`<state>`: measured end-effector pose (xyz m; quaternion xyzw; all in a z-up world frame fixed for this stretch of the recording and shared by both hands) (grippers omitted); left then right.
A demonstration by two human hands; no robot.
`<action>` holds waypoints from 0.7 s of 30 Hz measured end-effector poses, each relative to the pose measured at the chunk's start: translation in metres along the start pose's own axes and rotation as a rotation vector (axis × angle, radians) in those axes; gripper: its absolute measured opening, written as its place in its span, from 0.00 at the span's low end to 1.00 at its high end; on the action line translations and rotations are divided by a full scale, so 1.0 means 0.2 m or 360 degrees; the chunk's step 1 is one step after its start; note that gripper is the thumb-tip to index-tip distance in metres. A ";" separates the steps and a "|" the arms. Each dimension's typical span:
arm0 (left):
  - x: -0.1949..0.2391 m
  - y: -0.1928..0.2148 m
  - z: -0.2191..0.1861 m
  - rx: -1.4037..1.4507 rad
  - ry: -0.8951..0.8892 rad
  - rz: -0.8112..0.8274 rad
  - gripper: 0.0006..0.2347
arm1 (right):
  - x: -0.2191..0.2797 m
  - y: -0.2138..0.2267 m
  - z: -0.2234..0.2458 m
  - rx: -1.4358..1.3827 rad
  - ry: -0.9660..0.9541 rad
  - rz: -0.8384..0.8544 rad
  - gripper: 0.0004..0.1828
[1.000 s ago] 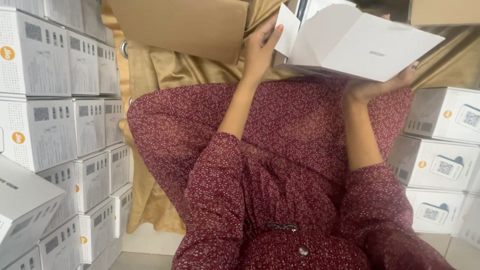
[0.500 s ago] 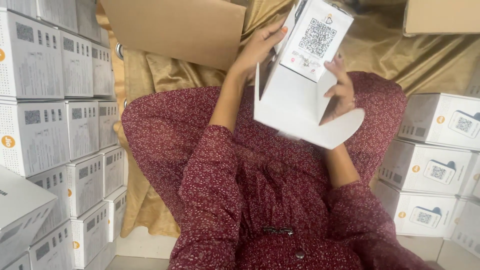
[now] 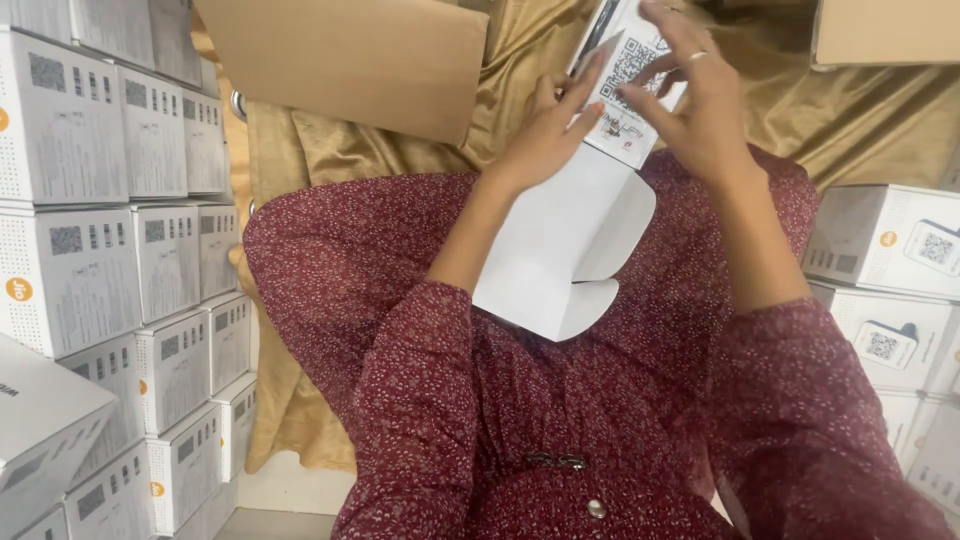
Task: The person applies QR code labels to electronic device boxes and places items inside.
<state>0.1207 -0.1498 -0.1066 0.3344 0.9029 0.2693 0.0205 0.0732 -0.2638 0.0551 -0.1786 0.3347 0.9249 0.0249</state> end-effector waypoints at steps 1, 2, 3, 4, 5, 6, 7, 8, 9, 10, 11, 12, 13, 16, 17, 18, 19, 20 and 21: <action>0.03 -0.07 0.00 0.0121 0.0106 0.0145 0.25 | -0.05 -0.09 0.00 -0.0139 0.0038 0.0176 0.33; 0.05 -0.10 0.04 0.0124 0.0114 0.0140 0.25 | -0.03 -0.14 -0.07 -0.0143 0.0039 0.0183 0.33; 0.06 -0.10 0.03 -0.0148 -0.0043 0.0003 0.20 | 0.00 -0.21 -0.14 -0.0040 0.0083 0.0285 0.26; 0.07 -0.11 0.02 -0.0420 -0.0203 -0.0132 0.16 | 0.03 -0.29 -0.22 0.0064 0.0127 0.0385 0.22; 0.09 -0.08 -0.01 -0.0417 -0.0196 -0.0135 0.16 | 0.02 -0.29 -0.21 0.0062 0.0129 0.0393 0.22; 0.12 -0.02 -0.06 -0.0289 -0.0216 -0.0267 0.13 | 0.02 -0.28 -0.21 -0.0004 0.0094 0.0340 0.27; 0.15 0.03 -0.09 -0.0162 -0.0233 -0.0399 0.11 | 0.02 -0.27 -0.21 -0.0070 0.0058 0.0287 0.32; 0.16 0.05 -0.10 -0.0159 -0.0229 -0.0397 0.11 | 0.03 -0.28 -0.22 -0.0071 0.0054 0.0291 0.32; 0.16 0.08 -0.09 -0.0059 -0.0207 -0.0409 0.15 | 0.04 -0.26 -0.27 -0.0228 -0.0108 0.0213 0.36; 0.16 0.11 -0.10 0.0038 -0.0190 -0.0424 0.19 | 0.05 -0.24 -0.32 -0.0381 -0.0263 0.0130 0.41; 0.15 0.11 -0.09 0.0037 -0.0192 -0.0427 0.19 | 0.04 -0.24 -0.32 -0.0380 -0.0260 0.0130 0.41; 0.16 0.12 -0.10 -0.0050 -0.0278 -0.0466 0.19 | 0.04 -0.21 -0.27 -0.0312 -0.0073 0.0081 0.44; 0.16 0.12 -0.12 -0.0136 -0.0365 -0.0503 0.20 | 0.04 -0.20 -0.22 -0.0244 0.0114 0.0032 0.48; 0.13 0.10 -0.10 -0.0243 -0.0136 -0.0238 0.22 | -0.05 -0.19 0.00 0.0675 0.0477 0.0020 0.46; 0.14 0.11 -0.10 -0.0241 -0.0130 -0.0239 0.22 | -0.03 -0.21 -0.06 0.0671 0.0477 0.0026 0.46; 0.14 0.14 -0.12 -0.0249 -0.0185 -0.0306 0.22 | -0.03 -0.23 -0.12 0.0556 0.0460 0.0078 0.43; 0.14 0.17 -0.14 -0.0257 -0.0241 -0.0373 0.22 | -0.02 -0.25 -0.18 0.0437 0.0441 0.0131 0.39; 0.15 0.18 -0.14 -0.0257 -0.0237 -0.0372 0.22 | -0.01 -0.28 -0.21 0.0434 0.0439 0.0133 0.39; 0.15 0.16 -0.14 -0.0171 -0.0236 -0.0292 0.23 | -0.02 -0.28 -0.32 0.0049 0.0092 0.0123 0.39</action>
Point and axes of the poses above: each hand's wrist, its own x-axis away from the middle knuckle, its own y-axis out of the back of the hand, z = x × y, the point moved 9 cm from there along -x, towards the middle knuckle, and after that the axes turned 1 degree about -y, right-handed, at the moved point
